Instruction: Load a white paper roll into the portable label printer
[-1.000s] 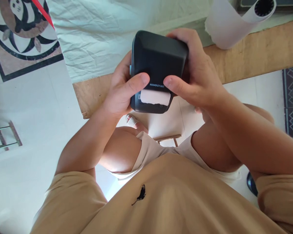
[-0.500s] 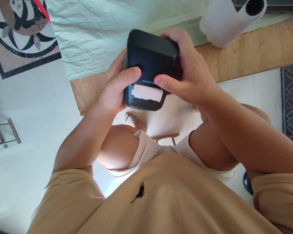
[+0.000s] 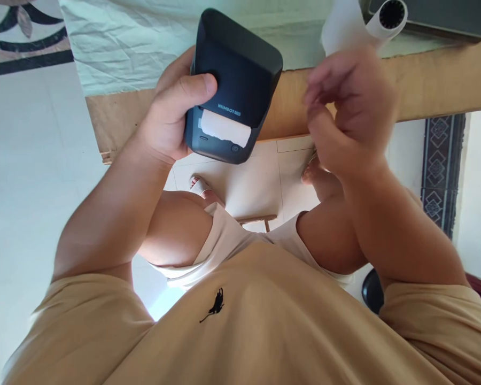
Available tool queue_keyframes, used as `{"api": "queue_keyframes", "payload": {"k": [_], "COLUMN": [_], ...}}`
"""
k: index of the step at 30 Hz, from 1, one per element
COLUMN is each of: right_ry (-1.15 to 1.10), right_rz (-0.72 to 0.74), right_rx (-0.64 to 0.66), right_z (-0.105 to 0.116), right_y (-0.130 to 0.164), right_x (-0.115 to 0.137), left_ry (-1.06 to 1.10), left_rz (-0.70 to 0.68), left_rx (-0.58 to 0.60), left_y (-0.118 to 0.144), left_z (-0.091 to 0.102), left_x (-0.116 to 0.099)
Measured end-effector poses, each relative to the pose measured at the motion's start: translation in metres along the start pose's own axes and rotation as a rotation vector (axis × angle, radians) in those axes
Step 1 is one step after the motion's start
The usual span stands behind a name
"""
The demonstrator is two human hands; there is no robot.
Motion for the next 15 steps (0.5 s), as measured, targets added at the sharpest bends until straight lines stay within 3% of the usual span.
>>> {"api": "queue_keyframes", "payload": {"k": [10,15], "right_ry": [0.101,0.095], "right_rz": [0.11,0.122], "right_rx": [-0.137,-0.155], "right_z": [0.038,0.044], "right_y": [0.01,0.018], "right_x": [0.022,0.013], "left_ry": [0.037,0.112], "left_rz": [0.034,0.014], "left_rx": [-0.026,-0.013], "left_y": [0.001,0.003], "left_z": [0.01,0.01], "left_x": [-0.004,-0.005]}}
Point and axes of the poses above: each hand's wrist, its own y-axis away from the middle knuckle, its own z-axis out of the back of the hand, x = y × z, the point moved 7 cm from there along -y, towards the middle knuckle, and after that the axes turned 2 degrees about y, right-handed, at the moved point
